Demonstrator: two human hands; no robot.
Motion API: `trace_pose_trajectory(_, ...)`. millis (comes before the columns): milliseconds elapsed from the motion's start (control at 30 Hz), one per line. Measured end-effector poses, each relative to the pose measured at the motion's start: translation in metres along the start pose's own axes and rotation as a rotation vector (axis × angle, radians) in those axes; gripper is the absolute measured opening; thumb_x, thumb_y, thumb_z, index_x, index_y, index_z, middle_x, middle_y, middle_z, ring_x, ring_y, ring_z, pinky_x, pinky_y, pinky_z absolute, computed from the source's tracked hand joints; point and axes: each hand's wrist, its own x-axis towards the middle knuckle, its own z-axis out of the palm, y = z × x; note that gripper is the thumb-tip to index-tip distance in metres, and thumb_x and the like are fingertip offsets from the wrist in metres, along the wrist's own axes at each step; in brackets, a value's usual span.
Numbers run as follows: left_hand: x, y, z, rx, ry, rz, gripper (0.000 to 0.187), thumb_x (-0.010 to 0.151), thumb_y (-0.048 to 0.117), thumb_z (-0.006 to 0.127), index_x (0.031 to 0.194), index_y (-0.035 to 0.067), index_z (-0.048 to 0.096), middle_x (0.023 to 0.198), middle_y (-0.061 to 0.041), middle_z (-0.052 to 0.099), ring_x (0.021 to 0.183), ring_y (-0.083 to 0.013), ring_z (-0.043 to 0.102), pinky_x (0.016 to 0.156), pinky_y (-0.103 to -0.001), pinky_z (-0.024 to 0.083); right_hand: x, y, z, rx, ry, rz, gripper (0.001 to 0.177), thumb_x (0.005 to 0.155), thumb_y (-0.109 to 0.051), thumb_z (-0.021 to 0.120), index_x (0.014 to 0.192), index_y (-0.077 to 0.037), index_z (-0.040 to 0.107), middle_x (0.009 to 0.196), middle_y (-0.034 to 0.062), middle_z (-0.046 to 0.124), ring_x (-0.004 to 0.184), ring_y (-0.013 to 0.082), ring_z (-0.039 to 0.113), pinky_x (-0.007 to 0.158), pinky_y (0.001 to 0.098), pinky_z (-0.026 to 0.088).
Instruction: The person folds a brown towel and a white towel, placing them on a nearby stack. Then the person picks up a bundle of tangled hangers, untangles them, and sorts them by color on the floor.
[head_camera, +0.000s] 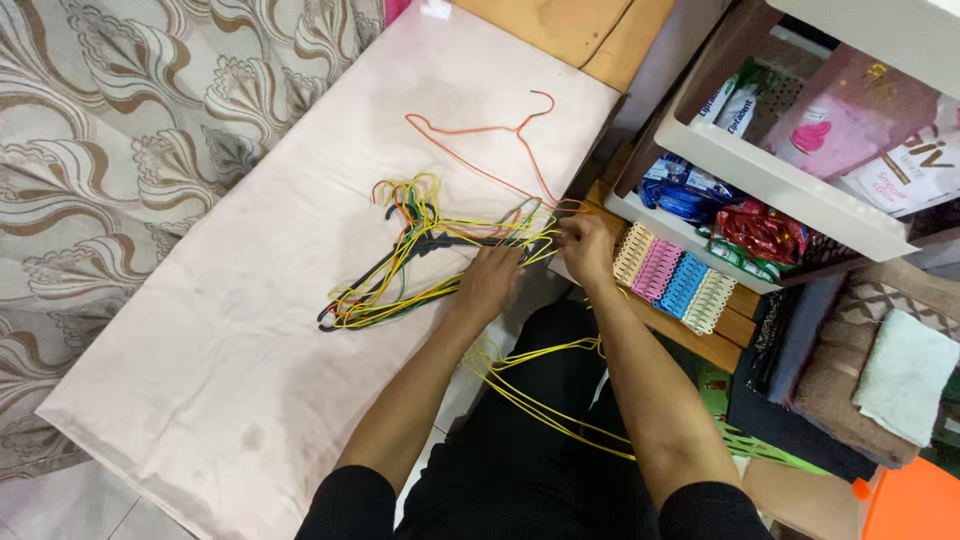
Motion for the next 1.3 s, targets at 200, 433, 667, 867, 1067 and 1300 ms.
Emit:
trace_pose_trajectory(200, -0.006, 0.000, -0.001, 0.014, -0.031, -0.032, 0.041, 0.092, 0.022, 0.068, 0.128, 0.003, 0.062, 0.119, -0.016, 0.065, 0.112, -0.0379, 0.059, 0.097, -0.047, 0.050, 0.002, 0.012, 0.000, 0.072, -0.230, 0.300, 0.013, 0.087, 0.002, 0.070, 0.098, 0.005, 0.075, 0.087, 0.0130, 0.075, 0.075, 0.0197, 0.075, 0.071, 0.0334, 0.060)
trace_pose_trajectory(433, -0.004, 0.004, -0.001, 0.042, -0.053, -0.086, 0.045, 0.089, 0.025, 0.070, 0.127, 0.004, 0.063, 0.120, -0.014, 0.065, 0.111, -0.0379, 0.058, 0.092, -0.049, 0.051, 0.000, 0.005, 0.002, 0.375, -0.323, 0.594, 0.015, 0.100, -0.007, 0.058, 0.103, 0.006, 0.064, 0.077, 0.0079, 0.067, 0.057, 0.0168, 0.065, 0.051, 0.0329, 0.056)
trace_pose_trajectory(667, -0.011, -0.001, -0.001, 0.037, -0.074, -0.086, 0.032, 0.089, 0.025, 0.072, 0.116, 0.009, 0.072, 0.109, -0.013, 0.066, 0.105, -0.0368, 0.060, 0.090, -0.048, 0.052, 0.004, -0.014, -0.001, 0.413, -0.341, 0.639, 0.017, 0.106, -0.011, 0.052, 0.108, 0.005, 0.058, 0.075, 0.0110, 0.061, 0.052, 0.0176, 0.061, 0.044, 0.0339, 0.052)
trace_pose_trajectory(867, -0.016, 0.002, -0.002, 0.006, 0.088, 0.035, 0.042, 0.084, 0.021, 0.072, 0.121, 0.001, 0.066, 0.118, -0.019, 0.064, 0.108, -0.0380, 0.059, 0.094, -0.047, 0.050, 0.002, -0.018, -0.009, 0.586, -0.356, 0.757, 0.014, 0.105, -0.009, 0.052, 0.108, 0.003, 0.058, 0.078, 0.0098, 0.061, 0.054, 0.0190, 0.064, 0.046, 0.0336, 0.054)
trace_pose_trajectory(1067, -0.046, -0.007, -0.018, 0.296, -0.084, -0.110, 0.020, 0.090, 0.011, 0.060, 0.108, 0.011, 0.069, 0.110, -0.008, 0.066, 0.109, -0.0291, 0.061, 0.090, -0.047, 0.048, -0.006, -0.005, -0.009, 0.745, -0.367, 0.798, 0.011, 0.106, -0.008, 0.051, 0.105, 0.002, 0.056, 0.076, 0.0103, 0.061, 0.055, 0.0202, 0.062, 0.047, 0.0343, 0.053)
trace_pose_trajectory(1300, -0.088, -0.032, -0.048, 0.345, 0.113, -0.108, 0.028, 0.084, 0.007, 0.060, 0.110, 0.009, 0.070, 0.106, -0.009, 0.066, 0.105, -0.0294, 0.060, 0.089, -0.047, 0.045, -0.018, -0.005, -0.001, 0.682, -0.357, 0.843, 0.014, 0.106, -0.011, 0.050, 0.109, 0.001, 0.058, 0.076, 0.0064, 0.061, 0.059, 0.0178, 0.061, 0.053, 0.0332, 0.054)
